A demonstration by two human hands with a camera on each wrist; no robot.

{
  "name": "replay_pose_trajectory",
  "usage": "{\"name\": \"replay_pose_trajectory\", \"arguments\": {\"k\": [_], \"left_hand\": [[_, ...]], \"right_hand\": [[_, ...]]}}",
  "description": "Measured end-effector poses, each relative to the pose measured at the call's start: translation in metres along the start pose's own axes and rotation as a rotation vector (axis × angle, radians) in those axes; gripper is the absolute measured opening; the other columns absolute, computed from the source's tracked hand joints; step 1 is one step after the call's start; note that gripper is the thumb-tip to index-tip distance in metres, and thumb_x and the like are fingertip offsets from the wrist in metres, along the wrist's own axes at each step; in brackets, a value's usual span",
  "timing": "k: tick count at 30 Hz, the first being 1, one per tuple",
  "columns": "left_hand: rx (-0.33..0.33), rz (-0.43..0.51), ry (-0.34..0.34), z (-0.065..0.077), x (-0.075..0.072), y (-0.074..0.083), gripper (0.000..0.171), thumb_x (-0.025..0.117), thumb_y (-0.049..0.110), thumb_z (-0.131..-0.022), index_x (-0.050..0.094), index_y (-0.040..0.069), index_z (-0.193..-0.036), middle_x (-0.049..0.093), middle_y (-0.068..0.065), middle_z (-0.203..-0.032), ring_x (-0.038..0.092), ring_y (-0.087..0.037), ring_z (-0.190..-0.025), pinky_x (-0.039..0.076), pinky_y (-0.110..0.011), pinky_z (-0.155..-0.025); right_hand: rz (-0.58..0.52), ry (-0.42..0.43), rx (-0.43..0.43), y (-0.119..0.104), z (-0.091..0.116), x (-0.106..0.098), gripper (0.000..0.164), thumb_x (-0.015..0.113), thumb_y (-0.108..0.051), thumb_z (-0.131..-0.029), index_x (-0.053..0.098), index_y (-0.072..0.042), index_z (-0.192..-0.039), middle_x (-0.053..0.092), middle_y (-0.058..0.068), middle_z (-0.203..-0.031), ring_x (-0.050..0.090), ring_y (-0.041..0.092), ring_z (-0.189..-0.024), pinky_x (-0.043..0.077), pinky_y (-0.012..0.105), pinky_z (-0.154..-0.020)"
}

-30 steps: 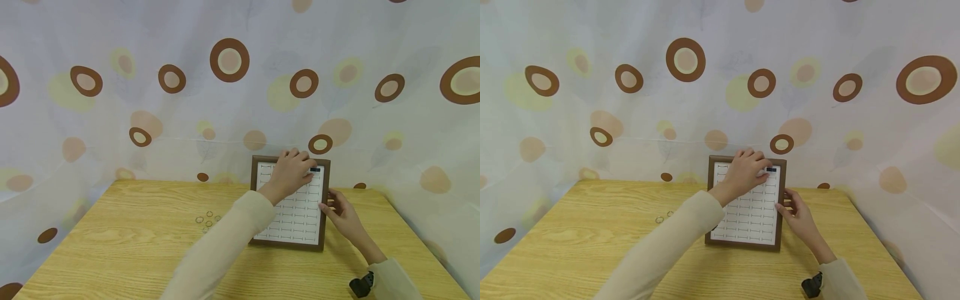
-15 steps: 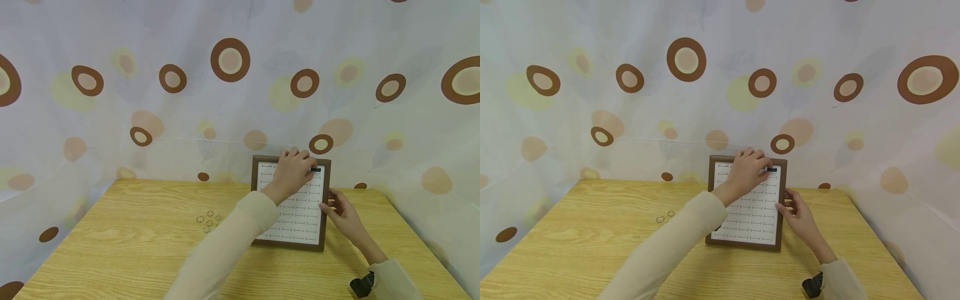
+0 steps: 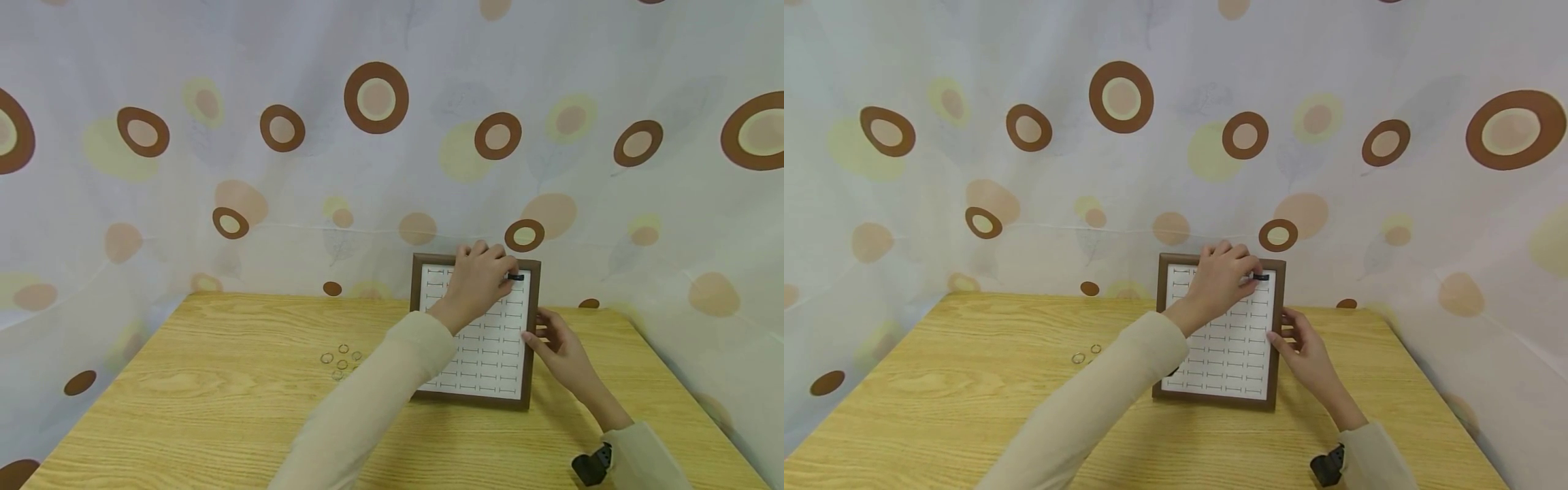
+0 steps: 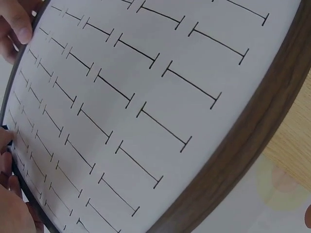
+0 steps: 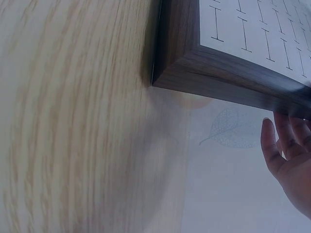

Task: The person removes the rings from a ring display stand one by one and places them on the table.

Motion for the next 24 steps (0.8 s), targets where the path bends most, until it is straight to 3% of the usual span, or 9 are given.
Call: {"name": "replay_pose_trajectory", "arguments": {"k": [15,24], "left_hand": [[0.004,0.056,-0.035,-0.0015,0.0008,-0.0015,0.012,0.058,0.038,-0.087,0.062,0.031,-0.096,0.056,0.015,-0.094,0.044,-0.008,-0.087,0.03,-0.026,-0.075],[-0.001,0.091,-0.036,-0.0016,-0.0009,-0.0029,0.012,0.059,0.037,-0.086,0.063,0.031,-0.096,0.056,0.015,-0.093,0.043,-0.007,-0.085,0.03,-0.025,-0.074]], "right_hand": [[-0.016,0.002,0.002,-0.0002,-0.0004,0.0006,0.046,0.052,-0.003,-0.09,0.035,0.003,-0.132,0.048,0.003,-0.115,0.049,-0.011,-0.093,0.045,0.01,-0.074],[-0.019,0.005,-0.001,0.0003,-0.0006,0.0005,0.046,0.053,-0.004,-0.09,0.035,0.004,-0.132,0.047,-0.004,-0.113,0.05,-0.01,-0.094,0.045,0.01,-0.074]]}}
Point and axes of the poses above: each hand's wrist, its own z-axis away from the middle knuckle, its own x-axis out of the palm, y = z × x, the point moved 6 cm from there along -z, towards the middle knuckle
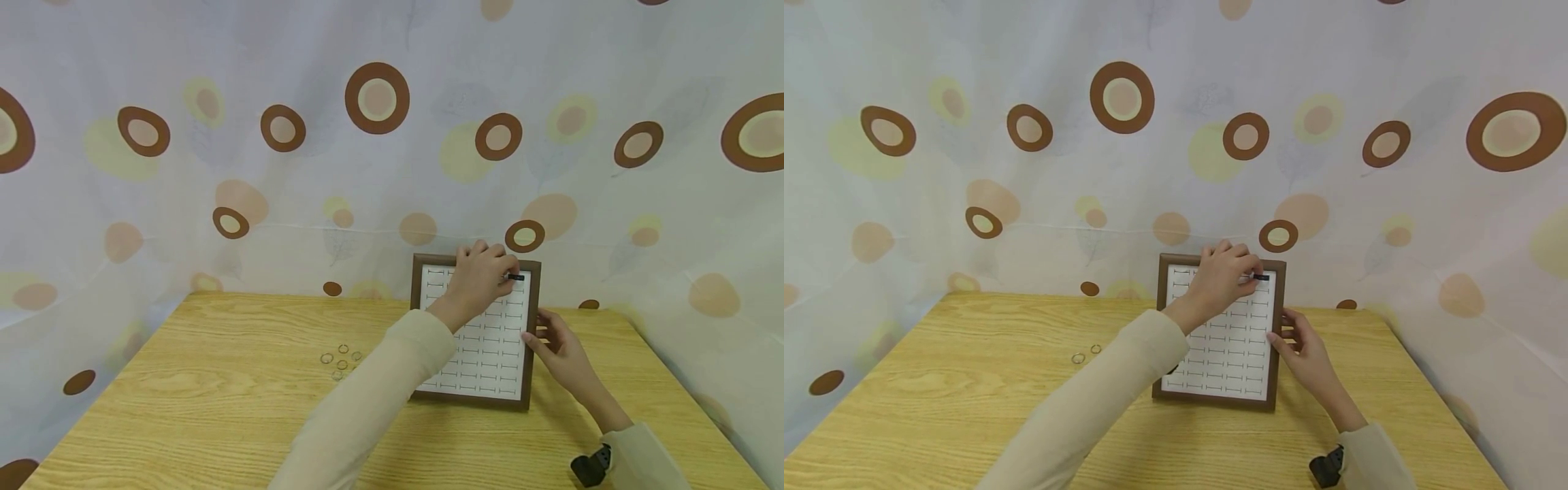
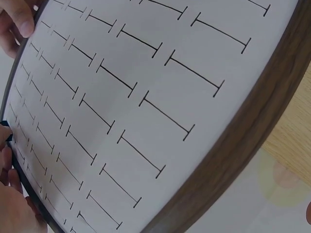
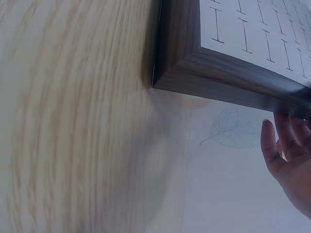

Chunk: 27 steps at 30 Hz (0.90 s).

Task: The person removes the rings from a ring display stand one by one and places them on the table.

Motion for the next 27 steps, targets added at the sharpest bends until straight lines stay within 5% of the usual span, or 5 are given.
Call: {"name": "replay_pose_trajectory", "arguments": {"k": [27], "left_hand": [[0.027,0.059,-0.027,-0.0005,0.0012,-0.0022,0.013,0.06,0.036,-0.086,0.062,0.029,-0.097,0.056,0.015,-0.095,0.045,-0.007,-0.087,0.03,-0.024,-0.073]], "right_hand": [[0.011,0.013,-0.013,-0.0016,0.0,-0.0009,0.045,0.053,-0.005,-0.09,0.037,0.004,-0.131,0.046,-0.015,-0.111,0.051,-0.009,-0.091,0.046,0.011,-0.073]]}}
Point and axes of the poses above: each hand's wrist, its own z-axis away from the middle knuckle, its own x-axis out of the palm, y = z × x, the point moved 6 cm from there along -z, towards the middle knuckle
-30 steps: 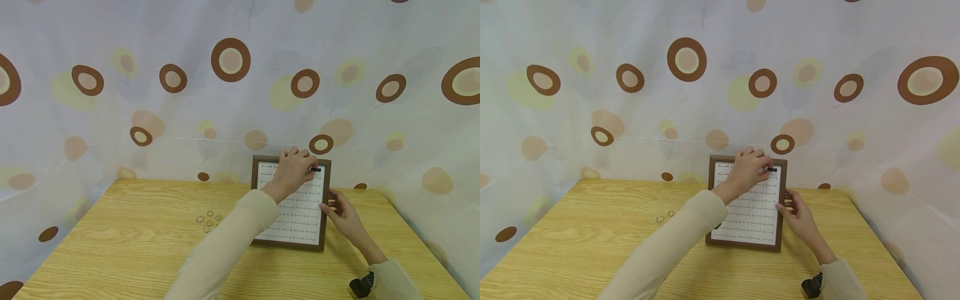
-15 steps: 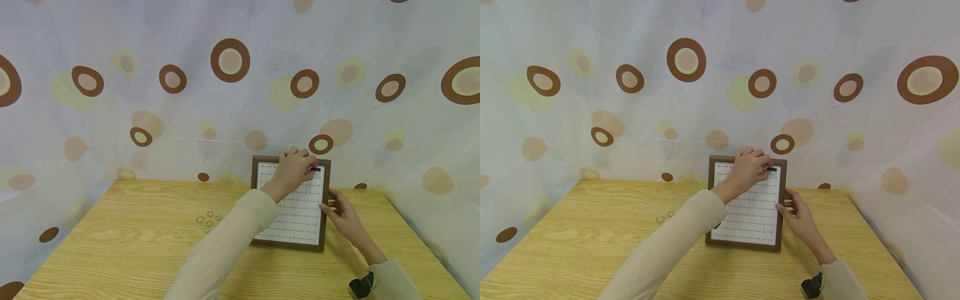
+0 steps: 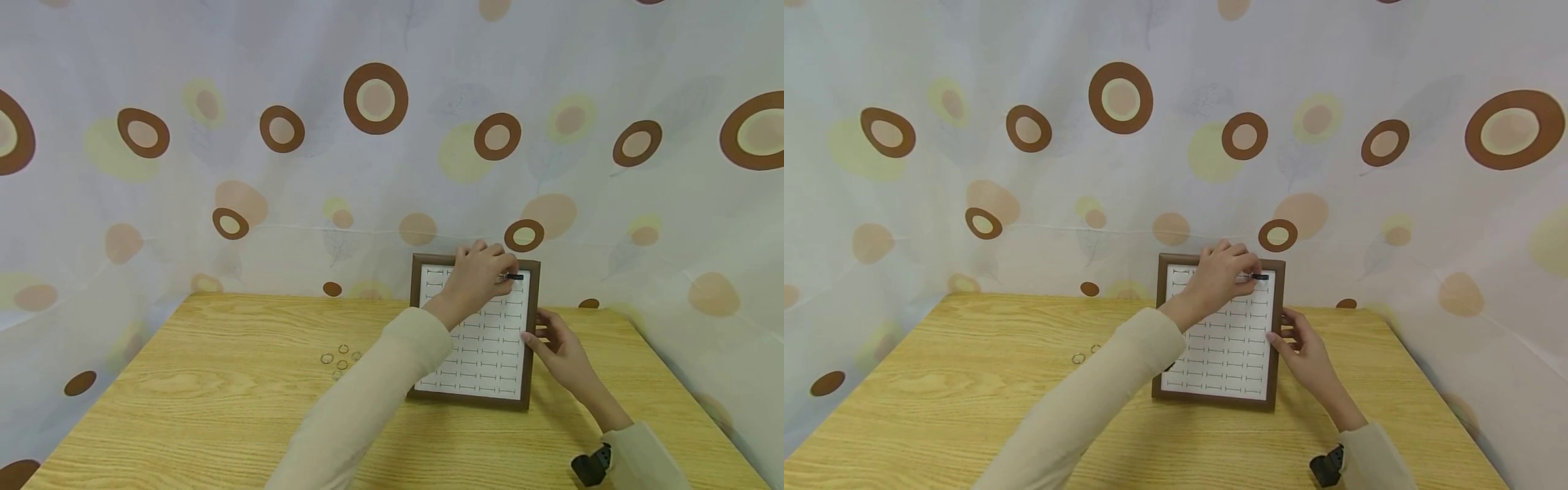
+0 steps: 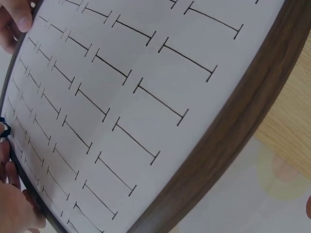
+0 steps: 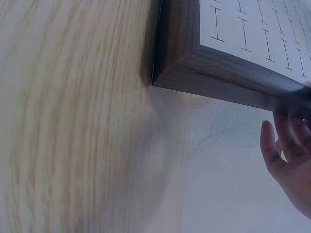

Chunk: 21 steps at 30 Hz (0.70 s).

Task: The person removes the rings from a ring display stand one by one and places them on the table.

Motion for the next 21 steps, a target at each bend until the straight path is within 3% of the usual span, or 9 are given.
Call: {"name": "replay_pose_trajectory", "arguments": {"k": [14,21], "left_hand": [[0.04,0.09,-0.032,0.003,-0.009,-0.001,0.013,0.062,0.033,-0.085,0.062,0.027,-0.097,0.058,0.014,-0.098,0.046,-0.007,-0.089,0.035,-0.025,-0.077],[0.089,0.05,-0.065,0.008,-0.014,-0.002,0.013,0.06,0.034,-0.086,0.062,0.029,-0.098,0.059,0.015,-0.095,0.045,-0.006,-0.088,0.035,-0.023,-0.078]], "right_hand": [[0.01,-0.004,0.013,-0.001,0.0,0.0,0.044,0.053,-0.006,-0.09,0.037,0.004,-0.131,0.047,-0.009,-0.112,0.049,-0.011,-0.092,0.045,0.011,-0.073],[0.014,-0.007,0.014,-0.002,0.0,0.0,0.045,0.053,-0.005,-0.09,0.037,0.005,-0.13,0.049,0.003,-0.114,0.049,-0.011,-0.092,0.045,0.01,-0.073]]}}
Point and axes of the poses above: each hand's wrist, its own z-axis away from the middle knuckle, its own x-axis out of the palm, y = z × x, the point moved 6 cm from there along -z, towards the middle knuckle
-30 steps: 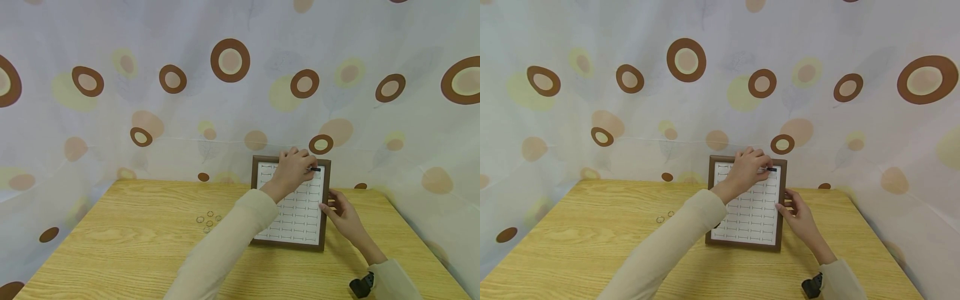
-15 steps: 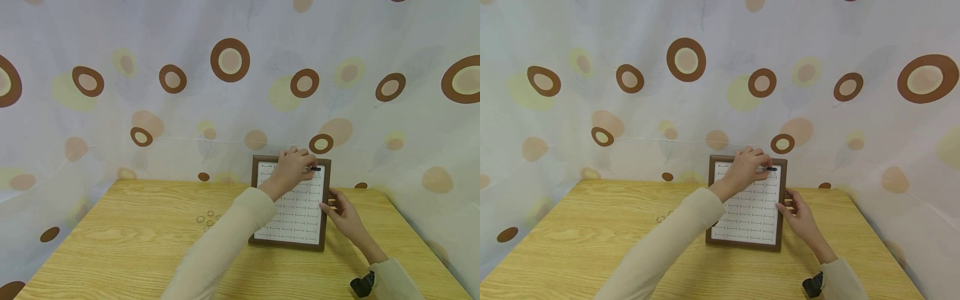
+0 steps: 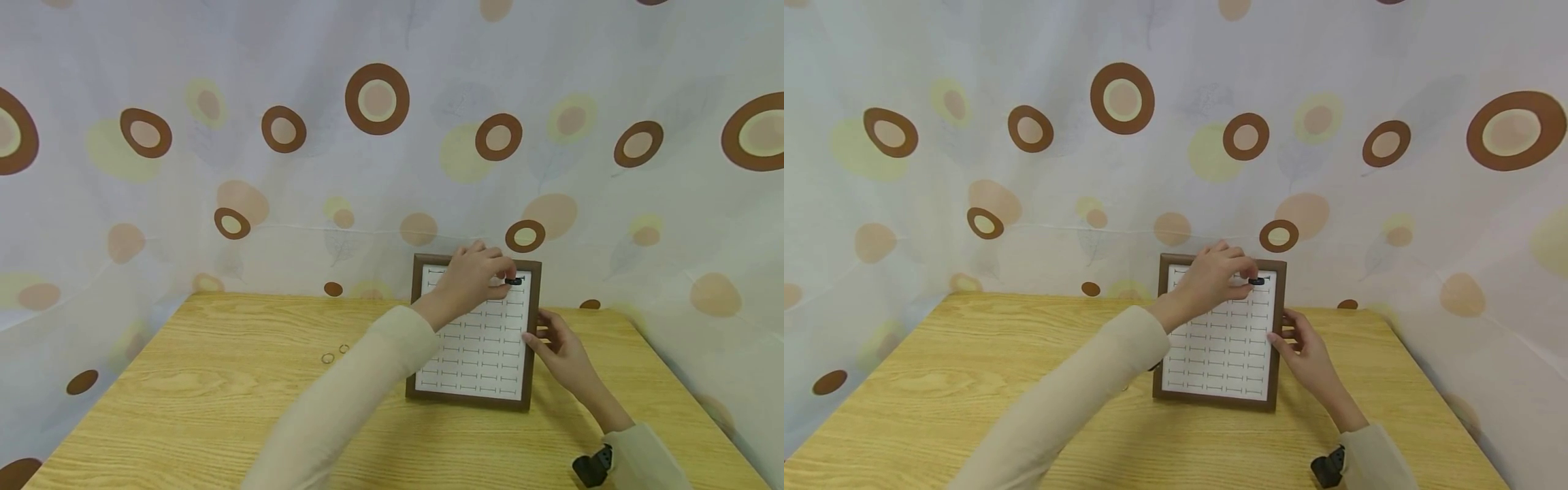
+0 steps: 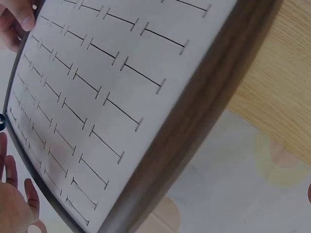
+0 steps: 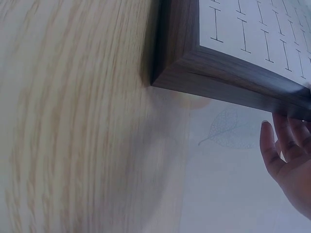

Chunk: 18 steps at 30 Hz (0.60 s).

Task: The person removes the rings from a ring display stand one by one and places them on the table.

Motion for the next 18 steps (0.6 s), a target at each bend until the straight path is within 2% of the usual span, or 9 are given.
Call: {"name": "replay_pose_trajectory", "arguments": {"k": [4,8,13,18], "left_hand": [[0.027,-0.033,0.0,0.008,-0.006,-0.004,0.014,0.061,0.034,-0.086,0.063,0.029,-0.098,0.06,0.015,-0.093,0.047,-0.006,-0.09,0.037,-0.025,-0.08],[0.054,-0.053,0.023,0.021,-0.014,-0.012,0.012,0.063,0.032,-0.084,0.063,0.028,-0.096,0.06,0.015,-0.092,0.049,-0.007,-0.09,0.039,-0.026,-0.08],[0.068,-0.002,0.033,0.04,-0.023,-0.025,0.009,0.064,0.027,-0.083,0.064,0.025,-0.092,0.061,0.013,-0.09,0.048,-0.009,-0.089,0.037,-0.03,-0.08],[0.096,-0.006,0.056,0.062,-0.026,-0.037,0.007,0.066,0.026,-0.082,0.064,0.024,-0.088,0.059,0.011,-0.085,0.048,-0.011,-0.086,0.036,-0.031,-0.078]], "right_hand": [[0.003,-0.001,0.004,0.0,0.0,0.001,0.045,0.053,-0.005,-0.09,0.036,0.006,-0.131,0.049,0.012,-0.117,0.049,-0.011,-0.091,0.046,0.01,-0.073],[0.004,-0.001,0.008,0.0,-0.001,0.001,0.045,0.053,-0.006,-0.09,0.036,0.006,-0.131,0.049,0.014,-0.117,0.049,-0.011,-0.091,0.046,0.01,-0.073],[0.011,0.005,-0.008,-0.002,-0.001,0.001,0.044,0.053,-0.005,-0.09,0.037,0.006,-0.13,0.049,0.011,-0.115,0.05,-0.011,-0.091,0.046,0.011,-0.072],[0.009,0.009,-0.016,-0.003,-0.001,0.001,0.043,0.053,-0.005,-0.09,0.038,0.007,-0.129,0.049,0.003,-0.112,0.051,-0.009,-0.089,0.046,0.011,-0.072]]}}
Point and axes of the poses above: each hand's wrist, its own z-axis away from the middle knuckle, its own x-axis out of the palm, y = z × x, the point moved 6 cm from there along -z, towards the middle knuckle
